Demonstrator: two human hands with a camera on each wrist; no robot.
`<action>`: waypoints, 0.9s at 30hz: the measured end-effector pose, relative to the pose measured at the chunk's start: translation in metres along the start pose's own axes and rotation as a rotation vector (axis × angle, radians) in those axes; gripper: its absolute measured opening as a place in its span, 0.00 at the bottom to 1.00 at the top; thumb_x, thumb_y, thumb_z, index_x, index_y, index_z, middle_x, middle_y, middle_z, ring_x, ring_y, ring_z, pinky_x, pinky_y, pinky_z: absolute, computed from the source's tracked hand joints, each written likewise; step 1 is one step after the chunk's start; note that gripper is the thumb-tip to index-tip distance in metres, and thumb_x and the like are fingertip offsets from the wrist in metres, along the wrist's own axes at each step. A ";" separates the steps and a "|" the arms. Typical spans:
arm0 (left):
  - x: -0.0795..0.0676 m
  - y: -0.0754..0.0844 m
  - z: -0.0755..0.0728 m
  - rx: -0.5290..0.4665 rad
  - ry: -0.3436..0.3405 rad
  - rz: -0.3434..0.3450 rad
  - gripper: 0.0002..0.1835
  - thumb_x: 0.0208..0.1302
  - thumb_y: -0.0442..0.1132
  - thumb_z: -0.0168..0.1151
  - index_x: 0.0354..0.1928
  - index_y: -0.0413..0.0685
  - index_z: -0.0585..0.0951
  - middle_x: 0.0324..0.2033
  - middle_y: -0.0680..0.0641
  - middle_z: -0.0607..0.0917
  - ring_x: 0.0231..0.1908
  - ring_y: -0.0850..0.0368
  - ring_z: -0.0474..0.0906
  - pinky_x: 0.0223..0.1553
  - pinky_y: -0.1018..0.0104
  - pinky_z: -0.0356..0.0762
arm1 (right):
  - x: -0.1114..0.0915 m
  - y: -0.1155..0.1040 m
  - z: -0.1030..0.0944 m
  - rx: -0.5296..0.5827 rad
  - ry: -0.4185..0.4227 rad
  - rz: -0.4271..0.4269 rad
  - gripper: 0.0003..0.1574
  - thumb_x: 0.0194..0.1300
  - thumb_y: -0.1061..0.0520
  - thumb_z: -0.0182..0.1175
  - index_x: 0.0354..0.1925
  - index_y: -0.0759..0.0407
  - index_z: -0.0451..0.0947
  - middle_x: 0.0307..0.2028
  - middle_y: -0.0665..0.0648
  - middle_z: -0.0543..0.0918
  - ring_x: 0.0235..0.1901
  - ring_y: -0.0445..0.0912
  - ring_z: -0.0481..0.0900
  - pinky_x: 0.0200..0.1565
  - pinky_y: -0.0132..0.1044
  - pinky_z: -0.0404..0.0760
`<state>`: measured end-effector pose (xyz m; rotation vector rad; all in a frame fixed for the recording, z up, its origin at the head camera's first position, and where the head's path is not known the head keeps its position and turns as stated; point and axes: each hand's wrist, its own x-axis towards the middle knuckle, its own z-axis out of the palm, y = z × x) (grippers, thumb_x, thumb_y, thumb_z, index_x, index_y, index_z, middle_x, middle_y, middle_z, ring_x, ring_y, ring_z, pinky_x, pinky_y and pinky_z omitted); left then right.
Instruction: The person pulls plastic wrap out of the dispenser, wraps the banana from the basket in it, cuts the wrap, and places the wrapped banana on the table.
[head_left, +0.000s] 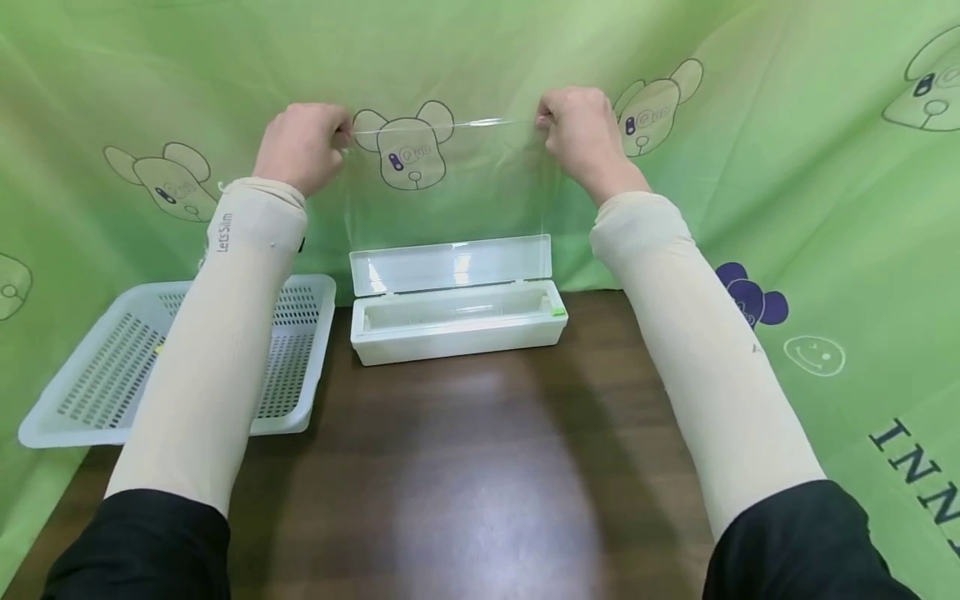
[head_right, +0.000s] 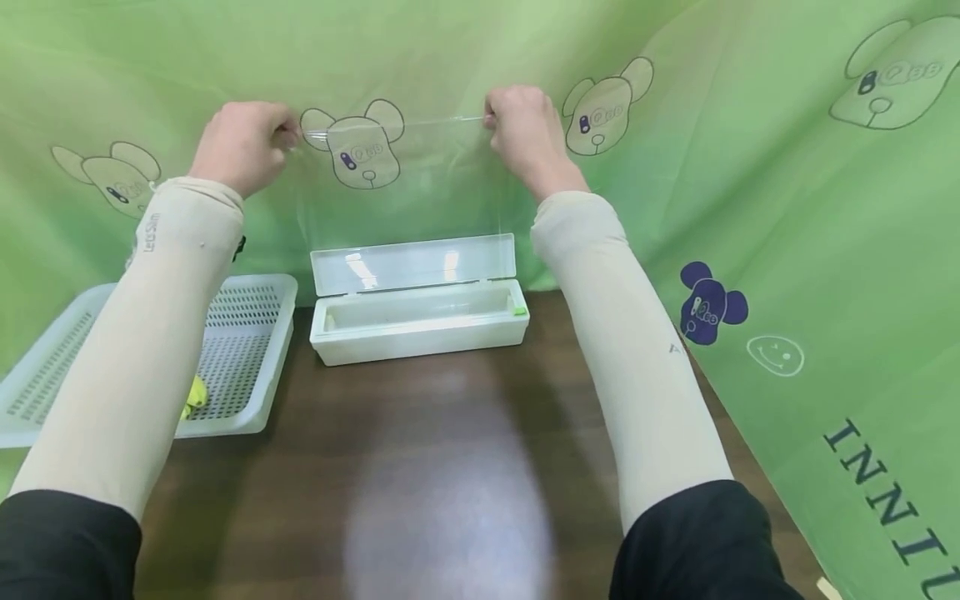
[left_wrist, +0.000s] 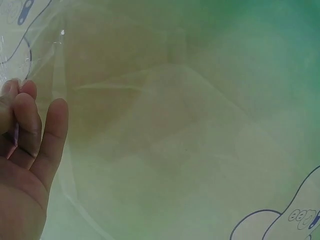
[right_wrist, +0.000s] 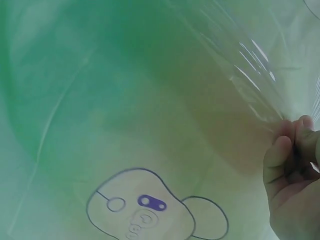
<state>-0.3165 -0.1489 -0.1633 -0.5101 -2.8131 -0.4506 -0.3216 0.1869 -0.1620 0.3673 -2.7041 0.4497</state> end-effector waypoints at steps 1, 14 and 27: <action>0.000 -0.001 -0.001 -0.001 0.001 -0.003 0.16 0.67 0.23 0.51 0.52 0.36 0.82 0.51 0.36 0.85 0.49 0.38 0.79 0.56 0.46 0.75 | 0.001 -0.001 0.000 -0.004 0.007 -0.004 0.11 0.74 0.65 0.55 0.47 0.68 0.83 0.48 0.65 0.86 0.51 0.60 0.81 0.60 0.46 0.75; 0.006 -0.005 -0.024 0.023 0.063 -0.029 0.16 0.68 0.24 0.50 0.53 0.34 0.82 0.51 0.34 0.84 0.50 0.36 0.80 0.58 0.47 0.75 | 0.024 -0.015 -0.014 -0.028 -0.003 0.021 0.15 0.77 0.62 0.52 0.51 0.67 0.82 0.50 0.64 0.85 0.49 0.58 0.80 0.57 0.47 0.77; 0.017 0.007 -0.038 0.032 0.133 -0.080 0.16 0.74 0.29 0.48 0.55 0.33 0.81 0.54 0.34 0.83 0.51 0.37 0.80 0.60 0.49 0.74 | 0.039 -0.018 -0.031 -0.053 0.034 0.038 0.15 0.75 0.64 0.51 0.52 0.67 0.82 0.52 0.62 0.85 0.53 0.57 0.79 0.60 0.46 0.75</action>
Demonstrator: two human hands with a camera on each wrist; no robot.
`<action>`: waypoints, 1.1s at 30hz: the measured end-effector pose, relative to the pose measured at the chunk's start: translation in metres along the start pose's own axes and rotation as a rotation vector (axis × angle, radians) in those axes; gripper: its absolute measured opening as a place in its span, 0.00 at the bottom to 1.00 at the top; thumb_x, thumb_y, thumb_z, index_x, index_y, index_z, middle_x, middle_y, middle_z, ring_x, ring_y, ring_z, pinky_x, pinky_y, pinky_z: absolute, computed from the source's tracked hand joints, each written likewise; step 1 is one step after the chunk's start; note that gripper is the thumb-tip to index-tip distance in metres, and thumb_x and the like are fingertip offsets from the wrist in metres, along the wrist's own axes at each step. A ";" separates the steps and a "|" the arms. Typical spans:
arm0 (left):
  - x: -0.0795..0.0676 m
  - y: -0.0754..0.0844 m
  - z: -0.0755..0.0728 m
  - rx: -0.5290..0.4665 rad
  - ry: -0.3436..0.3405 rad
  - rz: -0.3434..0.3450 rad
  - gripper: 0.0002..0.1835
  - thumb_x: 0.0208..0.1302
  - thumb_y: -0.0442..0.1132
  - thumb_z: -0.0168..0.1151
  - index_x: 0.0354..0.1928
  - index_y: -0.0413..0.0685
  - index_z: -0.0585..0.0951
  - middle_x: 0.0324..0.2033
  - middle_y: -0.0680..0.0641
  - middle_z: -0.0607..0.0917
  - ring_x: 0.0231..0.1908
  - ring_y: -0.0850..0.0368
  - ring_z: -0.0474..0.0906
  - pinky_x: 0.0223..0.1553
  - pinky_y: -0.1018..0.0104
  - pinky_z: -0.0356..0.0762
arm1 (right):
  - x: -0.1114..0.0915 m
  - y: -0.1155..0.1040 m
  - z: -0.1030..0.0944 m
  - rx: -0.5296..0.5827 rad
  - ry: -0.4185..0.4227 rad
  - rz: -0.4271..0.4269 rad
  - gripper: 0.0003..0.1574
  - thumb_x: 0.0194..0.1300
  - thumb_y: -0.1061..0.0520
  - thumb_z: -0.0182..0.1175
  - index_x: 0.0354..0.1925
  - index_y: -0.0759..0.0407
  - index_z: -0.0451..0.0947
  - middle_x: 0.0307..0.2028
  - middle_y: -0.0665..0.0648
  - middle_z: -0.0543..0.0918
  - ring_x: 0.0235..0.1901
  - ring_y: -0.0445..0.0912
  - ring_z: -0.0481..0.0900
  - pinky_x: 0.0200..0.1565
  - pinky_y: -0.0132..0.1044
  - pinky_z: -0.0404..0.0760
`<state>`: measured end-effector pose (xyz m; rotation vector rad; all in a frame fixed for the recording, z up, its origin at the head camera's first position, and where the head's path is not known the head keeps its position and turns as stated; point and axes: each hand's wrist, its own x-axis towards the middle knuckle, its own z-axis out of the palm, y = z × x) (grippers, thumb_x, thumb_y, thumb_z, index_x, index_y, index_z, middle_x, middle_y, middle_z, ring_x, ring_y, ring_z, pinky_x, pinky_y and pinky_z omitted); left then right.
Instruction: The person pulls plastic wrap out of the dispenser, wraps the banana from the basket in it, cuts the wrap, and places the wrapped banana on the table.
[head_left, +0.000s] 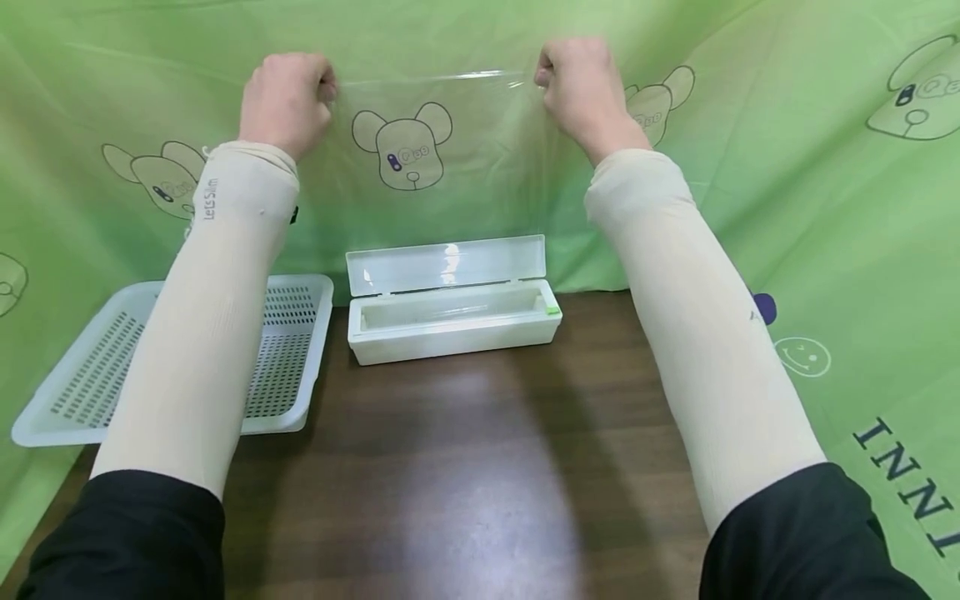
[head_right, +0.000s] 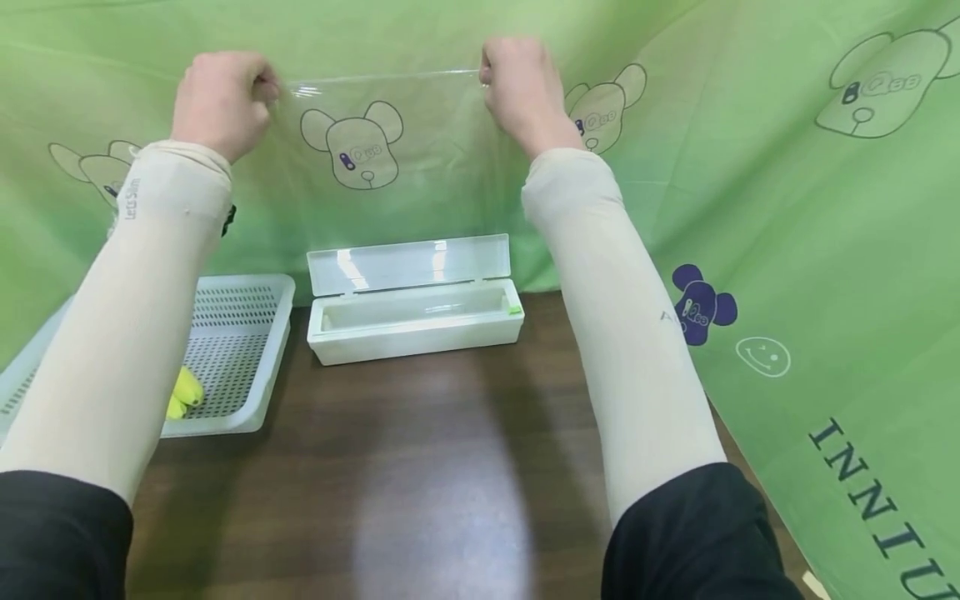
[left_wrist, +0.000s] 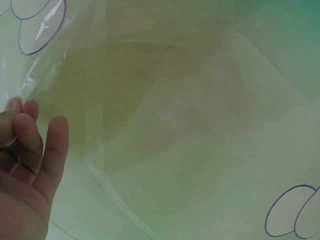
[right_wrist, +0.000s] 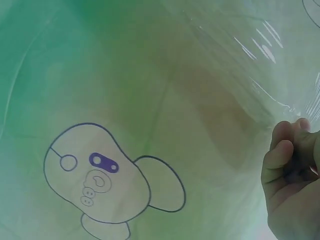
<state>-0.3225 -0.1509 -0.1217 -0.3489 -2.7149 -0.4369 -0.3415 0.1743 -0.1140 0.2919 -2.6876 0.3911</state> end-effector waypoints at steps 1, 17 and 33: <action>0.001 0.001 0.000 -0.002 0.005 -0.008 0.16 0.74 0.29 0.47 0.55 0.34 0.81 0.54 0.34 0.83 0.51 0.37 0.79 0.60 0.49 0.74 | 0.001 0.000 -0.001 0.002 0.002 0.002 0.15 0.75 0.64 0.51 0.52 0.67 0.82 0.52 0.62 0.85 0.53 0.57 0.79 0.60 0.46 0.74; -0.033 0.016 -0.022 -0.071 -0.016 0.052 0.15 0.77 0.33 0.50 0.56 0.35 0.82 0.55 0.38 0.84 0.53 0.42 0.79 0.61 0.52 0.73 | -0.034 -0.009 -0.033 0.057 -0.057 0.054 0.18 0.78 0.56 0.52 0.57 0.62 0.81 0.53 0.58 0.84 0.44 0.46 0.76 0.57 0.37 0.73; -0.139 0.032 -0.038 -0.210 0.011 0.253 0.09 0.75 0.36 0.57 0.45 0.41 0.86 0.36 0.47 0.87 0.30 0.57 0.76 0.30 0.72 0.71 | -0.163 -0.006 -0.052 0.113 0.189 -0.271 0.09 0.73 0.62 0.60 0.41 0.66 0.86 0.34 0.60 0.87 0.27 0.42 0.72 0.37 0.30 0.68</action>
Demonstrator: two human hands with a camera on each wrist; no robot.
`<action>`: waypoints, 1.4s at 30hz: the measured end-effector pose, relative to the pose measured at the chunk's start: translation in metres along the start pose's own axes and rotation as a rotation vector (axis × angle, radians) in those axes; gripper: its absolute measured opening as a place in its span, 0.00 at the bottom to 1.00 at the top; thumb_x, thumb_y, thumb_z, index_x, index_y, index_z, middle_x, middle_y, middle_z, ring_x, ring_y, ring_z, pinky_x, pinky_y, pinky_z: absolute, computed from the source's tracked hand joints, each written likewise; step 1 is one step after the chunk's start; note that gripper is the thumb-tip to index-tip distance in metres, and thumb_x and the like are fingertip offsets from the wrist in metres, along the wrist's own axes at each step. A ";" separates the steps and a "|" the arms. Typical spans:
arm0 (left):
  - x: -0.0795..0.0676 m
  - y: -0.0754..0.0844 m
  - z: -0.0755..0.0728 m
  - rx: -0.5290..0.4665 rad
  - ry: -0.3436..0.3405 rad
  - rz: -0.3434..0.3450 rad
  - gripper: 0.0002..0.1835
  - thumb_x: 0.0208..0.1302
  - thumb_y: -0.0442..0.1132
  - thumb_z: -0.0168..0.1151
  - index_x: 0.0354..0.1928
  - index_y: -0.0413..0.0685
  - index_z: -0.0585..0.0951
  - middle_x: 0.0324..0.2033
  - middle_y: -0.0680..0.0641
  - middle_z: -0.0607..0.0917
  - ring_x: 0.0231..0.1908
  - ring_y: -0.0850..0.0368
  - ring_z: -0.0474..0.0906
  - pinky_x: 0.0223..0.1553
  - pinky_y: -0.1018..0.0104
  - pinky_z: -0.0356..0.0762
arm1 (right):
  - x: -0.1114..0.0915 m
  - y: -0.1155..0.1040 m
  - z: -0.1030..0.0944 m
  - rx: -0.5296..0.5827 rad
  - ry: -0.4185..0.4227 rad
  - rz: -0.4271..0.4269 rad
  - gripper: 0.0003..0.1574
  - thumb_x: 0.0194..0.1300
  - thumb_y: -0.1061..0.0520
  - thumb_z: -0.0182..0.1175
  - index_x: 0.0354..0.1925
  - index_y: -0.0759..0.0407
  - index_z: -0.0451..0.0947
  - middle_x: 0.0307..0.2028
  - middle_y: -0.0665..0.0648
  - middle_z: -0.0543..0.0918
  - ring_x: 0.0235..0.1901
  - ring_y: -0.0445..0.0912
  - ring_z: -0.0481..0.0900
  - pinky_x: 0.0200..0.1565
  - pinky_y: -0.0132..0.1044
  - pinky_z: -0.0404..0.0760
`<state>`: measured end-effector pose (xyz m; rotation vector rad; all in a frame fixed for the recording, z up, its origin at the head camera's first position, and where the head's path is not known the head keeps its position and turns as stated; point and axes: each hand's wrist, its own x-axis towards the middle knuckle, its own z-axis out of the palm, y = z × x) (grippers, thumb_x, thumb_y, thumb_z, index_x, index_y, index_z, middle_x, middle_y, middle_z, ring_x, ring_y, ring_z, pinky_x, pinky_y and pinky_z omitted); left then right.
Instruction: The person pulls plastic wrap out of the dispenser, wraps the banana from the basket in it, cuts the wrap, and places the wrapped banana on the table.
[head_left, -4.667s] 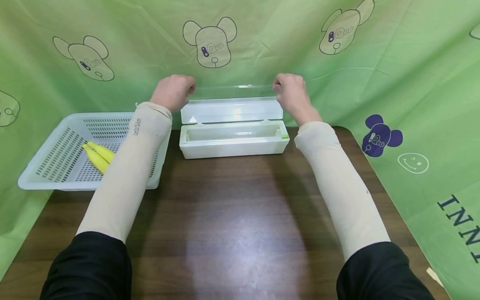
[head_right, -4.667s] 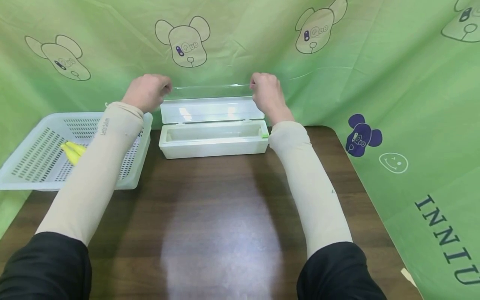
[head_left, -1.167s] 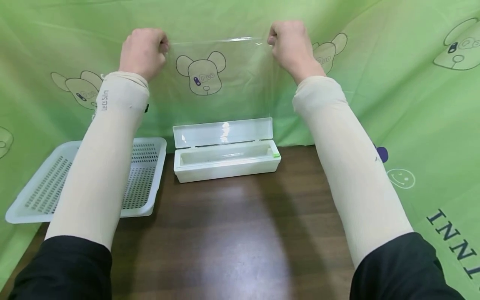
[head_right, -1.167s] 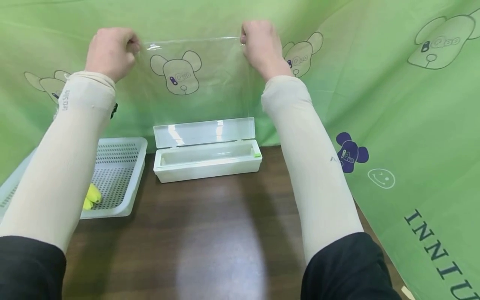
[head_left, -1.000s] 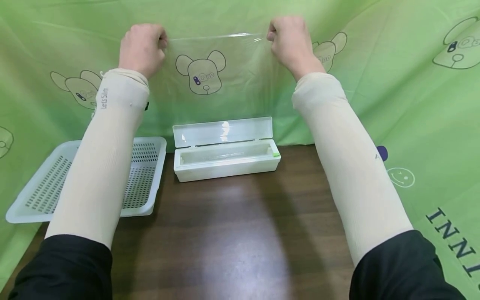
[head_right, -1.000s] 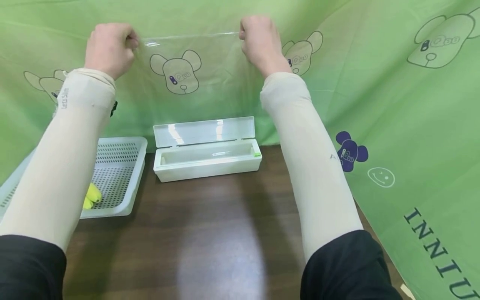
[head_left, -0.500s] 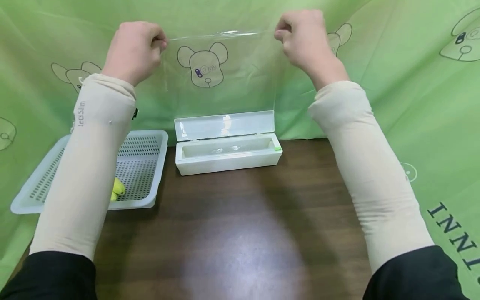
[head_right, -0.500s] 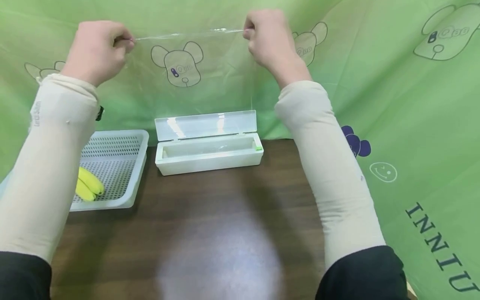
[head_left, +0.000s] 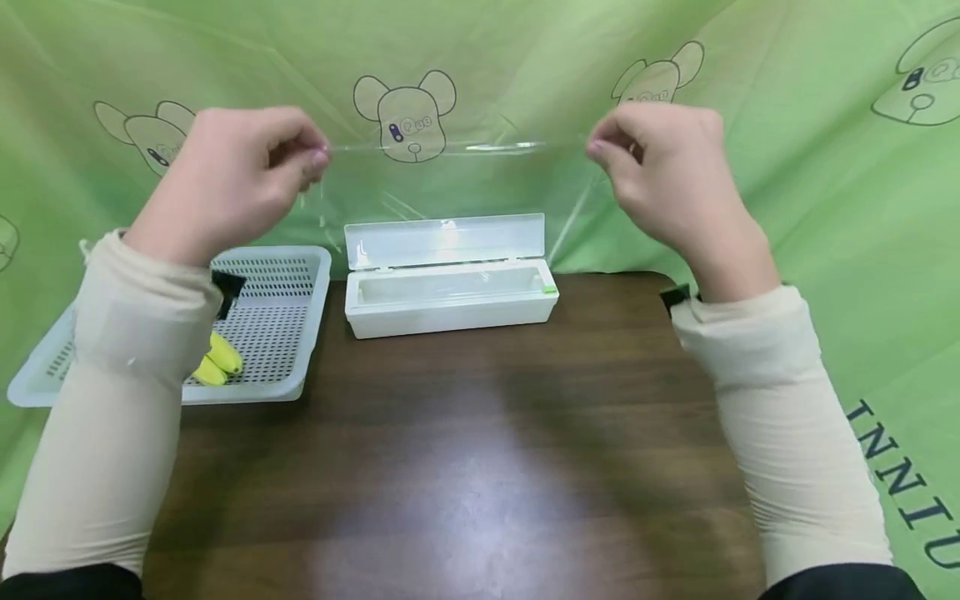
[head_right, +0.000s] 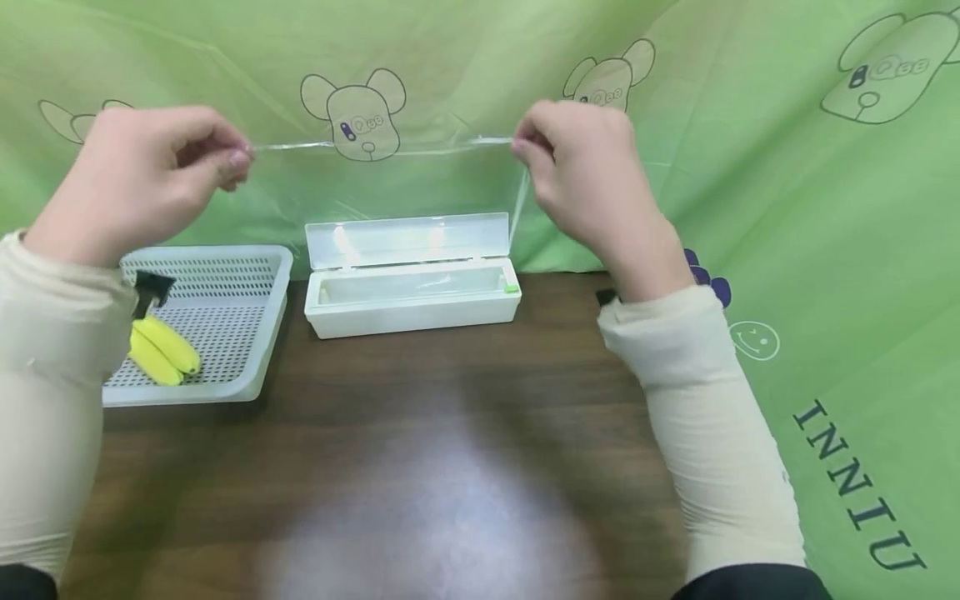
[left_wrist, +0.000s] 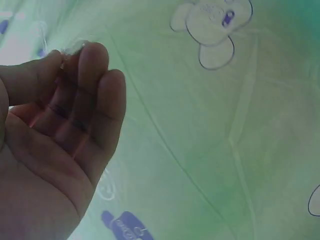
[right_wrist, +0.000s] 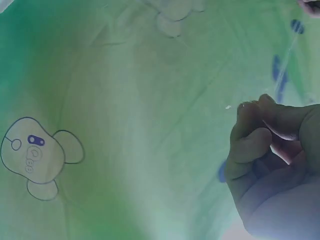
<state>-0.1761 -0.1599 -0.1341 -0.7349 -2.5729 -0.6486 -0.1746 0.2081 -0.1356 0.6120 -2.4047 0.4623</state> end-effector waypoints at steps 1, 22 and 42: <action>-0.008 0.001 0.002 -0.006 0.018 0.047 0.08 0.73 0.34 0.59 0.44 0.41 0.86 0.35 0.47 0.88 0.30 0.58 0.77 0.30 0.73 0.70 | -0.009 -0.002 -0.001 0.003 0.013 -0.046 0.08 0.72 0.63 0.61 0.40 0.67 0.86 0.33 0.60 0.86 0.26 0.43 0.72 0.33 0.29 0.67; -0.123 0.031 0.049 -0.041 0.088 0.564 0.14 0.73 0.34 0.47 0.39 0.38 0.83 0.30 0.50 0.82 0.27 0.56 0.79 0.27 0.64 0.81 | -0.147 -0.029 -0.010 0.079 0.088 -0.420 0.25 0.80 0.51 0.50 0.32 0.63 0.85 0.31 0.54 0.85 0.24 0.44 0.80 0.23 0.36 0.78; -0.208 0.037 0.117 -0.056 -0.149 0.514 0.13 0.63 0.29 0.44 0.36 0.46 0.80 0.27 0.56 0.70 0.25 0.59 0.67 0.24 0.72 0.69 | -0.237 -0.025 0.029 0.109 -0.228 -0.364 0.26 0.83 0.50 0.41 0.33 0.54 0.80 0.27 0.43 0.72 0.20 0.37 0.67 0.17 0.27 0.69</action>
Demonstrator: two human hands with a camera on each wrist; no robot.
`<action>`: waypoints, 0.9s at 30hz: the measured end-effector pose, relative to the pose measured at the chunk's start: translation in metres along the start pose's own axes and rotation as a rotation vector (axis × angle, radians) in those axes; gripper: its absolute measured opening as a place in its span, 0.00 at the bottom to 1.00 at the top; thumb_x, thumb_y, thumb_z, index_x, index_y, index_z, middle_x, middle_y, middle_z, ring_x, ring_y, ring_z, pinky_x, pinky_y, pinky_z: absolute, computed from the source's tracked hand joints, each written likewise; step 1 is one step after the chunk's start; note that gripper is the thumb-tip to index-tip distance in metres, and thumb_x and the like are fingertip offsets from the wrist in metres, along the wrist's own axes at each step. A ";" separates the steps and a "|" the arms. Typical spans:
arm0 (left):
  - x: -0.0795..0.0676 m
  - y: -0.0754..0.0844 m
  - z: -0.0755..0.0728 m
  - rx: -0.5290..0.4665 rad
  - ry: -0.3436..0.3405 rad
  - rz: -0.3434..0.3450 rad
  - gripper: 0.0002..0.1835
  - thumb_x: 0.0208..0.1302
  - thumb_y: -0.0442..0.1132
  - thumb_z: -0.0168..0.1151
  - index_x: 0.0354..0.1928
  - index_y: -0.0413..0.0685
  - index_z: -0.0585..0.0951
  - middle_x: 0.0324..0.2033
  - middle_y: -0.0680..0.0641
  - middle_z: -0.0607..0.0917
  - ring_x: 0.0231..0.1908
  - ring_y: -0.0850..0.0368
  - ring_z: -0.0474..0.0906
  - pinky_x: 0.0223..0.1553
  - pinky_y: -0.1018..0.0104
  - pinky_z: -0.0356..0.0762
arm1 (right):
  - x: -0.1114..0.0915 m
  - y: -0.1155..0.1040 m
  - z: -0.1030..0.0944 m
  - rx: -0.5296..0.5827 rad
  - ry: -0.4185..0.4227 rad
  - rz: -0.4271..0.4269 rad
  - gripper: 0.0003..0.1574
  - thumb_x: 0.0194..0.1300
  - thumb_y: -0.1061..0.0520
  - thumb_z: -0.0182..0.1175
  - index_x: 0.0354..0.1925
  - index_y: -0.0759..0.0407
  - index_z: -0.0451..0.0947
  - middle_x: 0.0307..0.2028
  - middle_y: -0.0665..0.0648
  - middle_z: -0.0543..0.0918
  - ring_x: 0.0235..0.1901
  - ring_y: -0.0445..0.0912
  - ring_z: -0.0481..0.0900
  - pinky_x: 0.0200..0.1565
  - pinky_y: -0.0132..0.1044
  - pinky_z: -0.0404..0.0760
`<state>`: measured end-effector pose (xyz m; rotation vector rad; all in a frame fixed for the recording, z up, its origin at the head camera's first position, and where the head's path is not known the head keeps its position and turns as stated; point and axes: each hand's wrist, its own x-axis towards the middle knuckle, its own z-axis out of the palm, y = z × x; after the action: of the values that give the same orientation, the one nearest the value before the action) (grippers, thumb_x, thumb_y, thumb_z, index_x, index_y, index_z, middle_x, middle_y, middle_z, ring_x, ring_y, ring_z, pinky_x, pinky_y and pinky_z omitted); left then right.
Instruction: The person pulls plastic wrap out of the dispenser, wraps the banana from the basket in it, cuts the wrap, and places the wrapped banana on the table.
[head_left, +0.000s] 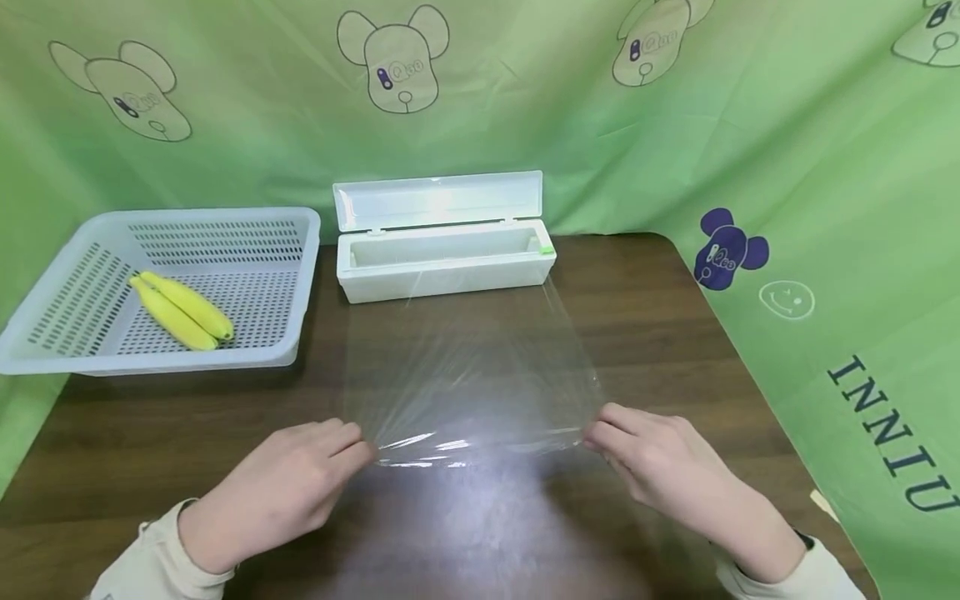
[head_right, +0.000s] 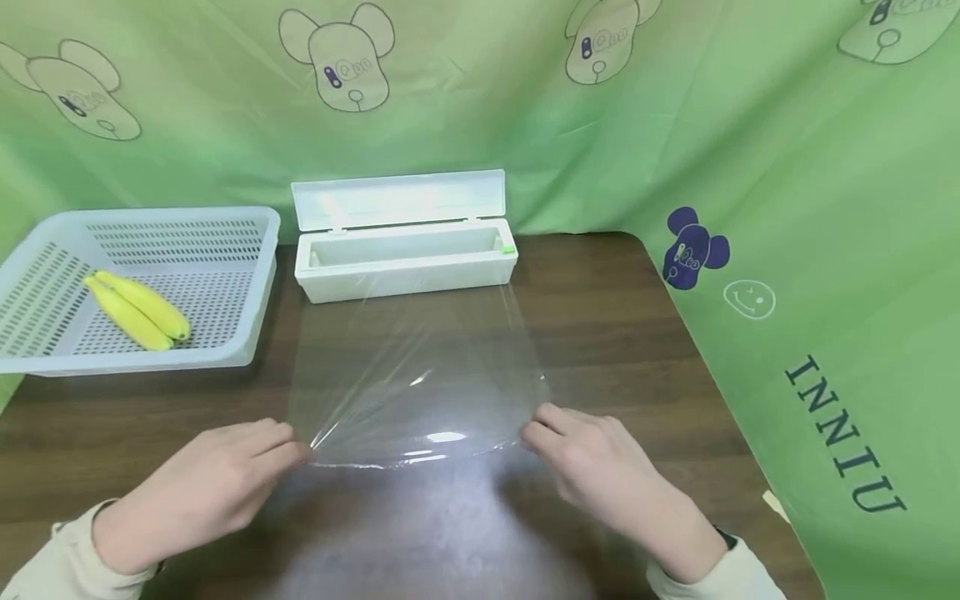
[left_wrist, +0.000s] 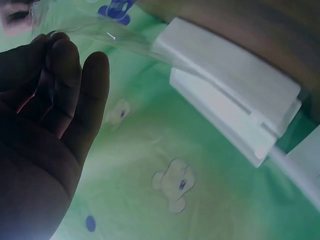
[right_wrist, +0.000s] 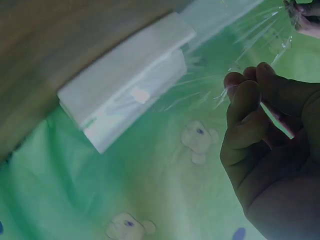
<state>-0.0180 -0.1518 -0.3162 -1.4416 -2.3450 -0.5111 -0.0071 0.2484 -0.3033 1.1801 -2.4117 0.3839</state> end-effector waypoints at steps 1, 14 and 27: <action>-0.002 0.000 0.004 0.004 -0.015 -0.012 0.12 0.63 0.29 0.45 0.35 0.46 0.80 0.27 0.56 0.70 0.25 0.59 0.67 0.24 0.71 0.70 | -0.002 0.000 0.004 0.000 -0.010 0.005 0.26 0.83 0.50 0.40 0.33 0.54 0.80 0.27 0.43 0.71 0.19 0.37 0.67 0.17 0.27 0.69; -0.017 -0.003 0.046 0.042 -0.149 -0.127 0.09 0.55 0.27 0.68 0.30 0.49 0.79 0.27 0.56 0.77 0.26 0.61 0.75 0.25 0.67 0.76 | -0.018 0.002 0.047 0.021 -0.025 0.032 0.32 0.83 0.49 0.36 0.31 0.55 0.81 0.27 0.44 0.73 0.17 0.35 0.66 0.13 0.26 0.66; -0.018 -0.009 0.066 0.024 -0.169 -0.172 0.11 0.58 0.31 0.70 0.26 0.50 0.76 0.22 0.56 0.71 0.23 0.60 0.71 0.21 0.67 0.73 | -0.022 0.001 0.067 -0.013 -0.007 0.039 0.31 0.83 0.48 0.37 0.28 0.54 0.78 0.25 0.45 0.70 0.16 0.38 0.64 0.12 0.31 0.65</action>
<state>-0.0251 -0.1383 -0.3833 -1.3259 -2.6151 -0.4184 -0.0123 0.2357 -0.3723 1.1316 -2.4430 0.3756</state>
